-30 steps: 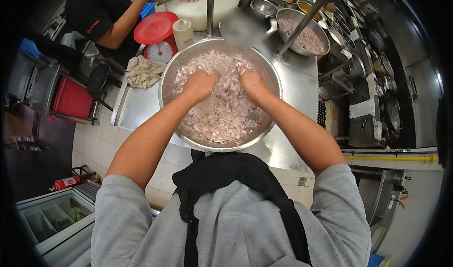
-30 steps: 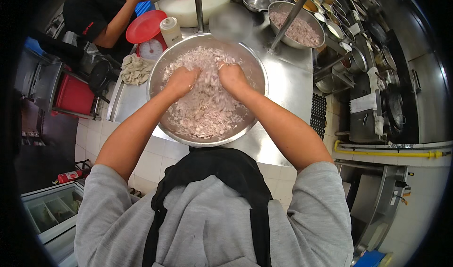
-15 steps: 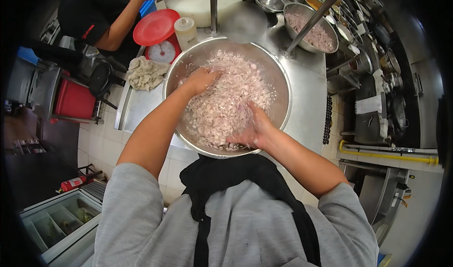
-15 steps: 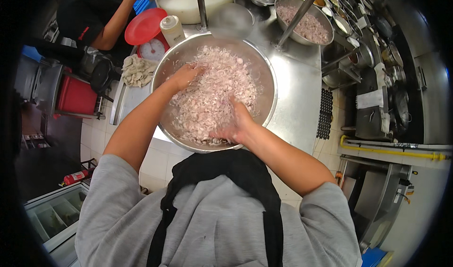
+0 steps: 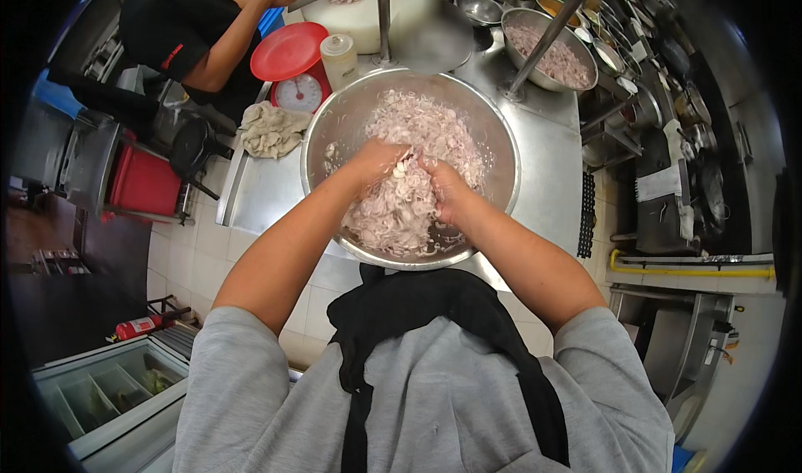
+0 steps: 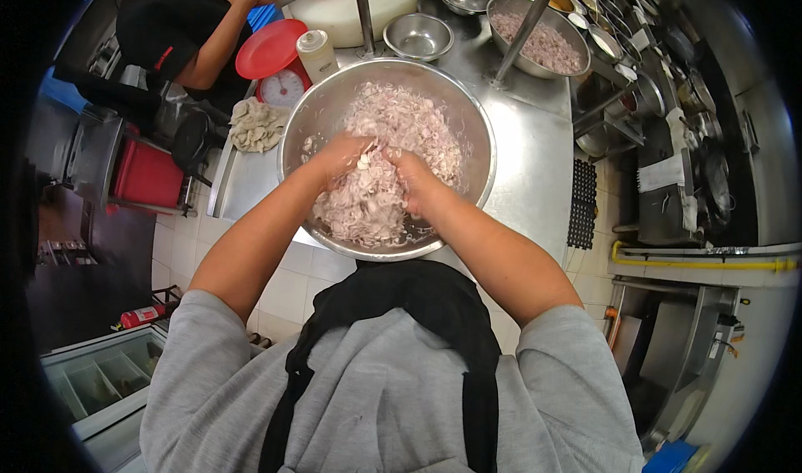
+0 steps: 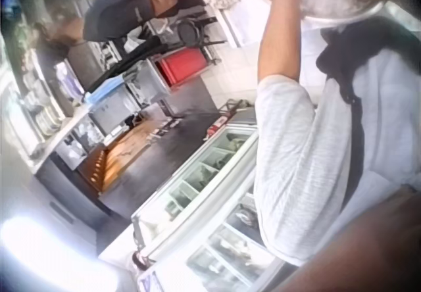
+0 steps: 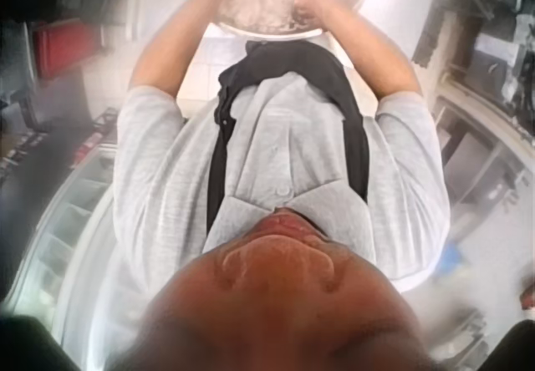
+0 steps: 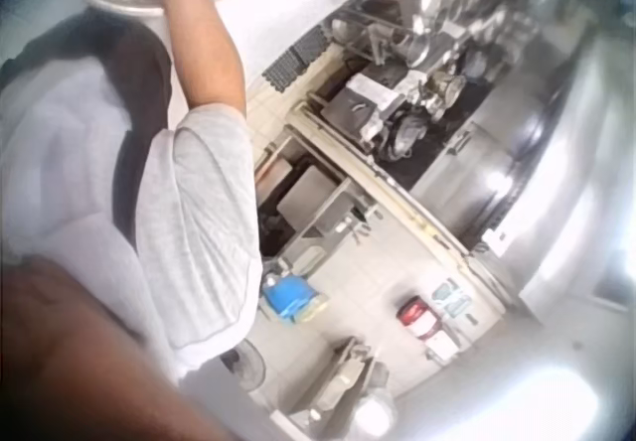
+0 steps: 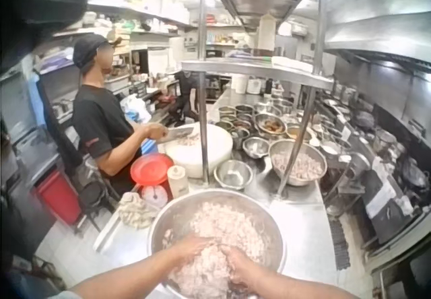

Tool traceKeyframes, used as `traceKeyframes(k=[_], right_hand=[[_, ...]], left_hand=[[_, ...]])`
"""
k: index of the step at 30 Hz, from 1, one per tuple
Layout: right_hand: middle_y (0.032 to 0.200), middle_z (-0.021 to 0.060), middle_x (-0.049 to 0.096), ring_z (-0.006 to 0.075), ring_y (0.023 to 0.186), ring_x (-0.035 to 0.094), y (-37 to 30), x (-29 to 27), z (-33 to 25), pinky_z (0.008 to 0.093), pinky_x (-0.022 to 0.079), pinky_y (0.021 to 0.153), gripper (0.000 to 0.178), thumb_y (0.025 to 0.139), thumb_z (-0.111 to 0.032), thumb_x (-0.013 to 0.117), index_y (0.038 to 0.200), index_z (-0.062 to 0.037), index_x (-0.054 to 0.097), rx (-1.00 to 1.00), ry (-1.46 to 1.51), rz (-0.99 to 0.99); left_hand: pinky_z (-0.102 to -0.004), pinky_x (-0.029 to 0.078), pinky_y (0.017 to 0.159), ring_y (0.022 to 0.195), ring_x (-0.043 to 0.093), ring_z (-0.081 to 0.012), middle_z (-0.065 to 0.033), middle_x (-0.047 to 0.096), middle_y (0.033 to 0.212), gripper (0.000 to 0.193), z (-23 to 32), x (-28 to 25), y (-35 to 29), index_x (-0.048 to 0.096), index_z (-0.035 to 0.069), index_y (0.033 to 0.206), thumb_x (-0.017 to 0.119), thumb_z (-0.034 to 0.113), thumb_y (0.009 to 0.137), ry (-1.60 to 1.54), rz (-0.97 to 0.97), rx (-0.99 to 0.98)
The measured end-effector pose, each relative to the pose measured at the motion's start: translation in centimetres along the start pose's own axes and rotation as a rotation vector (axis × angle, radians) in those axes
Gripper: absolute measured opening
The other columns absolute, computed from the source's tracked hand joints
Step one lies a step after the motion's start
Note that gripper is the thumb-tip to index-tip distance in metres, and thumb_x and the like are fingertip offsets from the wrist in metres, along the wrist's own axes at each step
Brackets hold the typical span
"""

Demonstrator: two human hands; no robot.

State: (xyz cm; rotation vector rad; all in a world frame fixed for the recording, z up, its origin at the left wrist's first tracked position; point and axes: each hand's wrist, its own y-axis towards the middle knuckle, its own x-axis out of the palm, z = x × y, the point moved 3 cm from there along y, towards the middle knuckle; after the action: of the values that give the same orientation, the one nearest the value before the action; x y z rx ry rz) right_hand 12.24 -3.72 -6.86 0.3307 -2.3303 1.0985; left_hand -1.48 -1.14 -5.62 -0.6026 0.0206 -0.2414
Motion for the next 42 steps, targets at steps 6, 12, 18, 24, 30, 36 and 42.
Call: traceKeyframes(k=[6, 12, 18, 24, 30, 36, 42], right_hand=[[0.088, 0.0149, 0.066, 0.0250, 0.077, 0.067, -1.2, 0.6, -6.2, 0.0368, 0.055, 0.066, 0.027, 0.075, -0.009, 0.058, 0.095, 0.0086, 0.061, -0.228, -0.491, 0.135], [0.081, 0.0139, 0.066, 0.0217, 0.065, 0.063, -5.6, 3.7, -9.9, 0.0366, 0.051, 0.057, 0.035, 0.075, -0.025, 0.063, 0.096, 0.0030, 0.066, -0.495, -1.134, 0.397], [0.097, 0.0186, 0.065, 0.0268, 0.086, 0.062, -1.6, 0.9, -9.4, 0.0409, 0.052, 0.072, 0.044, 0.081, -0.034, 0.061, 0.105, 0.0024, 0.064, -0.366, -1.018, 0.245], [0.120, 0.0181, 0.060, 0.0360, 0.107, 0.058, -3.4, 1.3, -12.2, 0.0417, 0.048, 0.090, 0.059, 0.079, -0.041, 0.061, 0.114, 0.0061, 0.060, -0.035, -1.509, 0.135], [0.129, 0.0179, 0.055, 0.0322, 0.111, 0.057, 3.9, -4.2, -13.3, 0.0458, 0.047, 0.090, 0.065, 0.079, -0.050, 0.062, 0.121, -0.0009, 0.059, -0.129, -1.777, 0.174], [0.115, 0.0162, 0.064, 0.0257, 0.103, 0.063, 6.3, -4.4, -5.2, 0.0406, 0.049, 0.093, 0.067, 0.079, -0.055, 0.063, 0.122, -0.0040, 0.059, 0.309, -0.677, -0.018], [0.104, 0.0128, 0.067, 0.0220, 0.090, 0.067, 4.5, -3.8, -4.8, 0.0366, 0.054, 0.081, 0.050, 0.077, -0.037, 0.069, 0.111, -0.0006, 0.063, 0.201, -0.581, -0.234]], left_hand=[[-0.0320, 0.048, 0.061, 0.067, 0.057, -0.0136, -0.0070, 0.065, 0.075, 0.024, 6.6, 0.1, -3.5, 0.066, -0.006, 0.084, 0.070, 0.016, 0.075, 0.229, 0.218, 0.345], [-0.0340, 0.046, 0.060, 0.066, 0.058, -0.0165, -0.0127, 0.066, 0.074, 0.027, 6.4, -2.0, -2.9, 0.065, -0.008, 0.077, 0.069, 0.019, 0.076, 0.406, 0.318, 0.297], [-0.0425, 0.046, 0.064, 0.071, 0.061, -0.0274, -0.0202, 0.066, 0.075, 0.046, 4.2, -0.7, -1.0, 0.063, -0.013, 0.080, 0.067, 0.033, 0.078, 0.324, 0.435, 0.273], [-0.0426, 0.049, 0.085, 0.100, 0.060, -0.0313, -0.0223, 0.055, 0.121, 0.064, 0.7, 0.4, -4.6, 0.045, -0.005, 0.129, 0.061, 0.035, 0.082, 0.508, 0.276, -0.086], [-0.0550, 0.042, 0.098, 0.112, 0.056, -0.0352, -0.0207, 0.053, 0.127, 0.063, -0.2, 2.5, -7.2, 0.040, 0.004, 0.135, 0.050, 0.045, 0.090, -0.634, 0.187, -0.124], [-0.0491, 0.049, 0.092, 0.104, 0.061, -0.0348, -0.0174, 0.057, 0.123, 0.058, -2.3, 3.8, -0.2, 0.047, 0.001, 0.129, 0.039, 0.048, 0.096, -0.880, 0.023, -0.199], [-0.0479, 0.055, 0.079, 0.092, 0.066, -0.0310, -0.0184, 0.063, 0.109, 0.050, -2.9, 3.9, 1.7, 0.054, -0.001, 0.118, 0.050, 0.041, 0.091, -0.784, -0.038, -0.279]])
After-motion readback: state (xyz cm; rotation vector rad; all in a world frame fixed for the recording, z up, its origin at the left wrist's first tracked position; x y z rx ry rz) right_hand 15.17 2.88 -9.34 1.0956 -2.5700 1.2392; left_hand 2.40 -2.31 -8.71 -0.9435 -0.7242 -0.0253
